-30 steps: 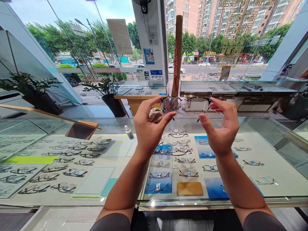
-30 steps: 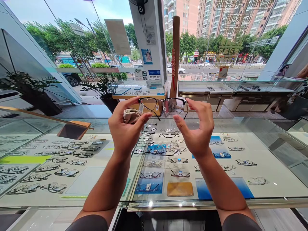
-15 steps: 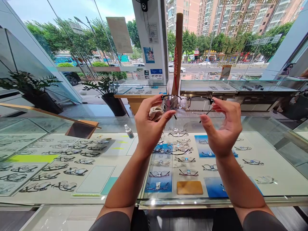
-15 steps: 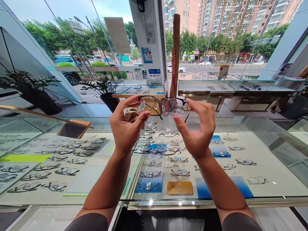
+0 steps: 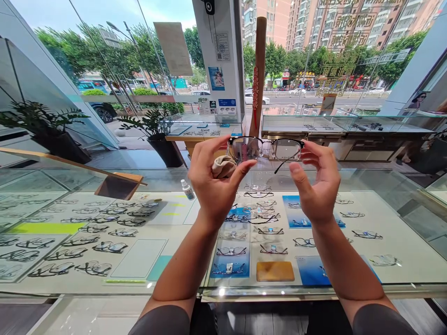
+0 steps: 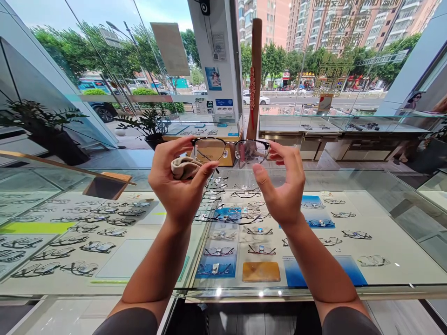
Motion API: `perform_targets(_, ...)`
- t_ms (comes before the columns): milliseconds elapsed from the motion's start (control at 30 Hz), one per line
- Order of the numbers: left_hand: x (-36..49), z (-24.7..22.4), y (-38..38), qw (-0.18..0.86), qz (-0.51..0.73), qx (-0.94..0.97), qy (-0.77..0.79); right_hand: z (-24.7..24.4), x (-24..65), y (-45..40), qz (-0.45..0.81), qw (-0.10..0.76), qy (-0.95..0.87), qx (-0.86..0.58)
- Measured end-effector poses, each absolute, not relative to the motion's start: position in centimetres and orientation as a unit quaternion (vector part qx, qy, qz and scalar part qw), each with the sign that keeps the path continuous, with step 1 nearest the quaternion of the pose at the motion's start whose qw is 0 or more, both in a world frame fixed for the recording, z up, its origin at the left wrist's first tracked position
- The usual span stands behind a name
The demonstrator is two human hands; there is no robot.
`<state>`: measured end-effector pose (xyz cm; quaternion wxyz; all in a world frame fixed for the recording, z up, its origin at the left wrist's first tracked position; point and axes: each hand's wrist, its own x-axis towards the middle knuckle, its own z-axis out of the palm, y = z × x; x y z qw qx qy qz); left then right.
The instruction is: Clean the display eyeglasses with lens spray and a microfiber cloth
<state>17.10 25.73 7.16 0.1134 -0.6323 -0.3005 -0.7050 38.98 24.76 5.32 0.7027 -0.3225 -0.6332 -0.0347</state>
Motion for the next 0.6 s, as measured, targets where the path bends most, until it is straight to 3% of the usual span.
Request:
perform_targets(133, 17.08, 7.10, 25.94, 0.113, -0.704, -0.634, -0.299, 5.26, 38.94, 24.75, -0.032, 0.700, -0.633, -0.329)
perform_targets(400, 17.18, 7.02, 26.35, -0.006, -0.696, -0.640, -0.327, 5.47, 38.81, 24.45, -0.088, 0.715, -0.622, -0.305)
perform_targets(600, 17.26, 7.08, 26.37, -0.032, -0.691, -0.645, -0.324, 5.21, 38.77, 24.41, -0.129, 0.710, -0.615, -0.317)
